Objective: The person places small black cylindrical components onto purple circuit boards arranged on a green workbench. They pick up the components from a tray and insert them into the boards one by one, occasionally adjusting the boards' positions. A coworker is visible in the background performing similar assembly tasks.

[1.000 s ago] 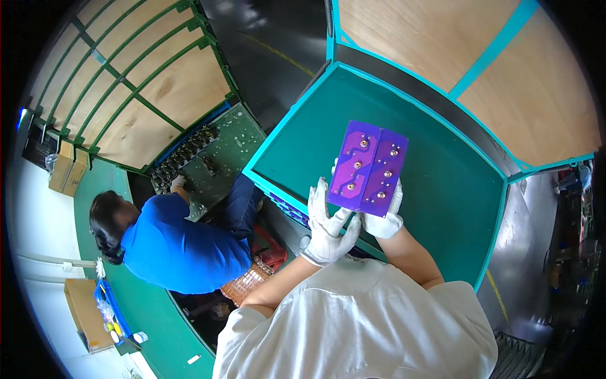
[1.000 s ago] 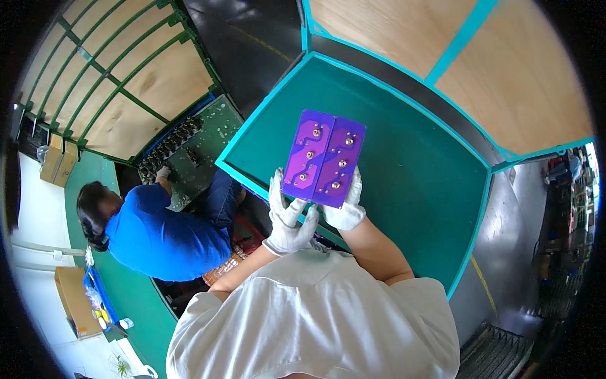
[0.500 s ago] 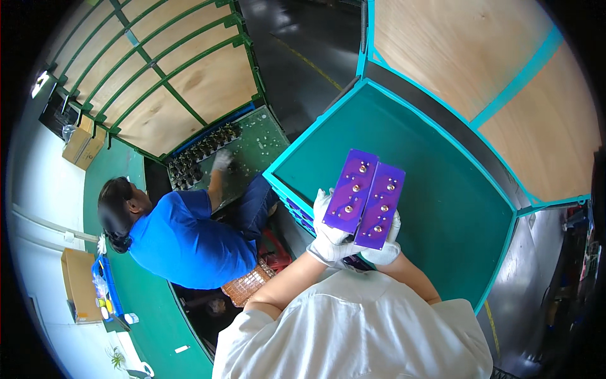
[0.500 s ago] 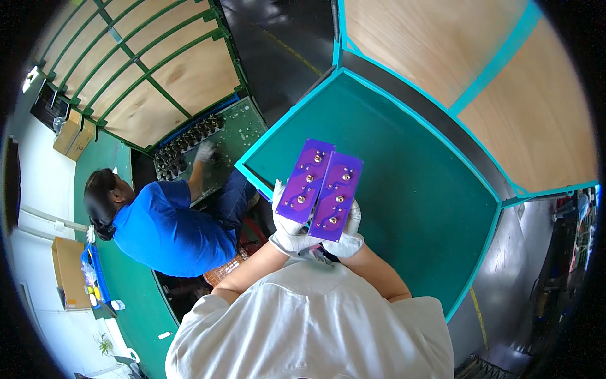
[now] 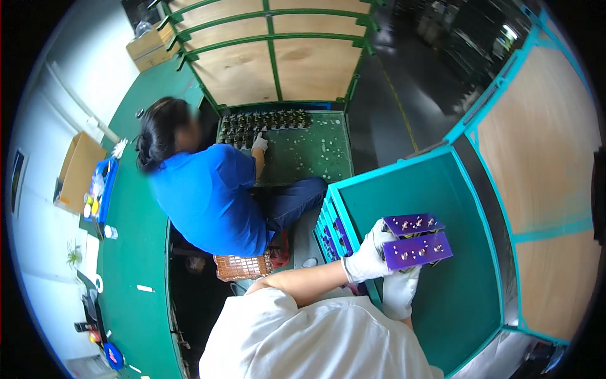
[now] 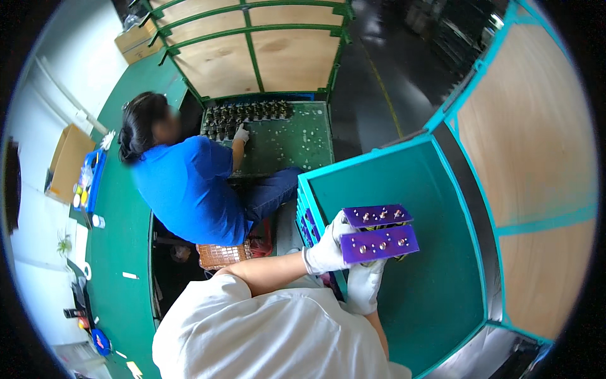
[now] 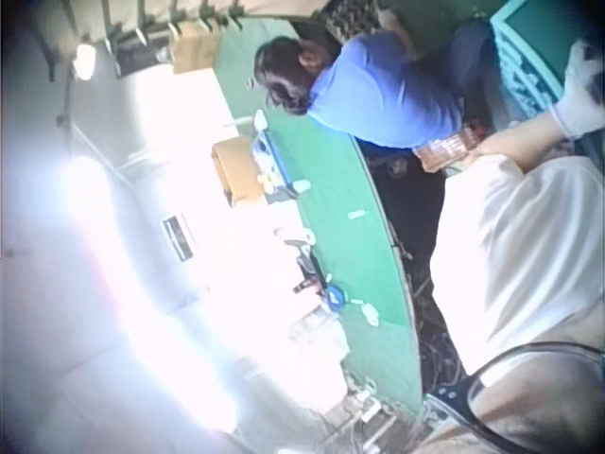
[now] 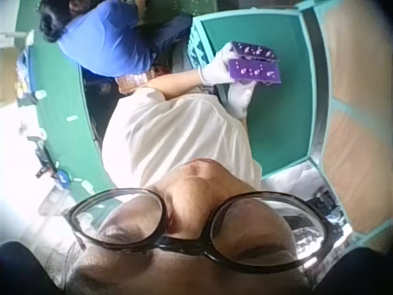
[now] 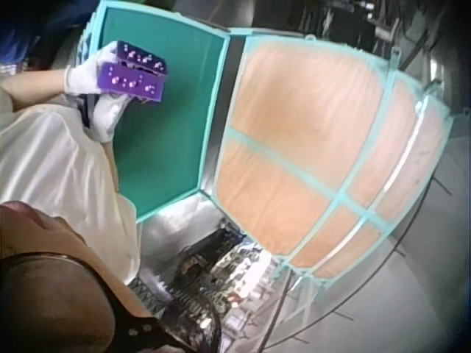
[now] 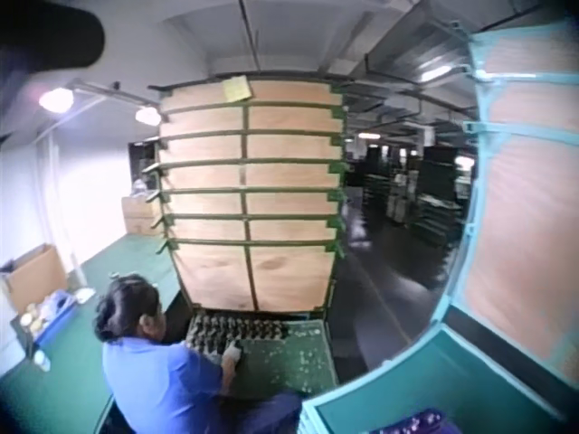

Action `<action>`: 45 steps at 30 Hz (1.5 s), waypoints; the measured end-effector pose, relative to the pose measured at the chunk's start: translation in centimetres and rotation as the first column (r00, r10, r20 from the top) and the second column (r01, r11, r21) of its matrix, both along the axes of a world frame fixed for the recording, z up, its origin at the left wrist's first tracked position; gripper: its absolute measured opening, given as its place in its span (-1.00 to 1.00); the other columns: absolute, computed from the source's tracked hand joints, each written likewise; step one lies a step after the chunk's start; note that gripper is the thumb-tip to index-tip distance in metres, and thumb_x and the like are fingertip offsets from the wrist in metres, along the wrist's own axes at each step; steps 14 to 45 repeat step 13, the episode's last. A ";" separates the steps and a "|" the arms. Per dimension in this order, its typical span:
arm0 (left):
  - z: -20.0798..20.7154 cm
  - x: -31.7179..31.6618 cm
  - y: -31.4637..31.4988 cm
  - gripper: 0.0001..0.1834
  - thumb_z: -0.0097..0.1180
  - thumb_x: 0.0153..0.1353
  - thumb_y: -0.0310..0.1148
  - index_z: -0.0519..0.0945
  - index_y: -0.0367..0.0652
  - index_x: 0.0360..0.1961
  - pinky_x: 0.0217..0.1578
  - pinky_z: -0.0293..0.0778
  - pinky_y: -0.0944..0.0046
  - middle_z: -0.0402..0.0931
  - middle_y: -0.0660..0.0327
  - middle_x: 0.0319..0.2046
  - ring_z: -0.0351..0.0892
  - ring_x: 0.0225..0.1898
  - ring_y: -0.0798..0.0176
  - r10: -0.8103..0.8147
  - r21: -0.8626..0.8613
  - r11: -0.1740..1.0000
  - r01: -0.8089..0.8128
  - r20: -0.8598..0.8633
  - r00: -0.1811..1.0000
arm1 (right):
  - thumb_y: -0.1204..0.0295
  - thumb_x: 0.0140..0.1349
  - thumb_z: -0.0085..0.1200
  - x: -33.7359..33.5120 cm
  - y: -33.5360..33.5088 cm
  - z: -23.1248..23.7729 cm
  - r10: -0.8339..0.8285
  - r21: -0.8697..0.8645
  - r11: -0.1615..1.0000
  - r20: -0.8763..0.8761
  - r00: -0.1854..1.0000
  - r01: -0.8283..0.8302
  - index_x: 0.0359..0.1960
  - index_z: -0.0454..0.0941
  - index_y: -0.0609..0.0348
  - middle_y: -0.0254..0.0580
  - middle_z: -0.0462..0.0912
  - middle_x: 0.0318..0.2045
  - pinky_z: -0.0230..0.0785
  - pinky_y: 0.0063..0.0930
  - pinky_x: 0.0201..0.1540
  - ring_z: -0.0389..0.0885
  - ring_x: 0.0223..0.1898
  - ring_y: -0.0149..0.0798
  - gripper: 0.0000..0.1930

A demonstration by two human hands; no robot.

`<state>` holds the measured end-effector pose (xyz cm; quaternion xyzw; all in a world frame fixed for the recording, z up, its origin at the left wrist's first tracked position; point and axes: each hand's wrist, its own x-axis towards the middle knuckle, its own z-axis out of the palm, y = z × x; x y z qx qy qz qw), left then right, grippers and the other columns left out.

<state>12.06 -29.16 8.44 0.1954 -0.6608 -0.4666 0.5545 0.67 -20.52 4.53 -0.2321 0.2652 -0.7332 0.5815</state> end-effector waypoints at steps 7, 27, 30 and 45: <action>-3.4 4.4 -6.6 -0.49 0.08 0.24 -0.14 0.42 -0.15 0.16 0.11 0.41 0.21 0.48 0.22 0.08 0.50 0.06 0.27 -0.001 0.459 0.728 0.509 -0.742 0.671 | 0.18 0.38 -0.07 -1.4 2.2 -1.7 0.231 0.378 0.919 -0.291 0.928 -0.110 0.22 0.25 0.23 0.13 0.45 0.08 0.29 -0.01 0.21 0.39 0.19 0.10 -0.51; -2.7 7.5 -13.5 -0.59 -0.11 0.32 -0.08 0.46 0.01 0.10 -0.02 0.51 0.06 0.50 0.24 0.05 0.49 0.06 0.17 0.372 0.613 0.569 0.548 -0.787 0.493 | 0.19 0.28 0.08 -5.9 7.9 -1.9 0.259 0.662 0.745 -0.401 0.879 0.082 -0.09 0.45 0.27 0.04 0.53 -0.02 0.49 -0.04 0.01 0.59 -0.06 -0.04 -0.63; -2.7 7.5 -13.5 -0.59 -0.11 0.32 -0.08 0.46 0.01 0.10 -0.02 0.51 0.06 0.50 0.24 0.05 0.49 0.06 0.17 0.372 0.613 0.569 0.548 -0.787 0.493 | 0.19 0.28 0.08 -5.9 7.9 -1.9 0.259 0.662 0.745 -0.401 0.879 0.082 -0.09 0.45 0.27 0.04 0.53 -0.02 0.49 -0.04 0.01 0.59 -0.06 -0.04 -0.63; -2.7 7.5 -13.5 -0.59 -0.11 0.32 -0.08 0.46 0.01 0.10 -0.02 0.51 0.06 0.50 0.24 0.05 0.49 0.06 0.17 0.372 0.613 0.569 0.548 -0.787 0.493 | 0.19 0.28 0.08 -5.9 7.9 -1.9 0.259 0.662 0.745 -0.401 0.879 0.082 -0.09 0.45 0.27 0.04 0.53 -0.02 0.49 -0.04 0.01 0.59 -0.06 -0.04 -0.63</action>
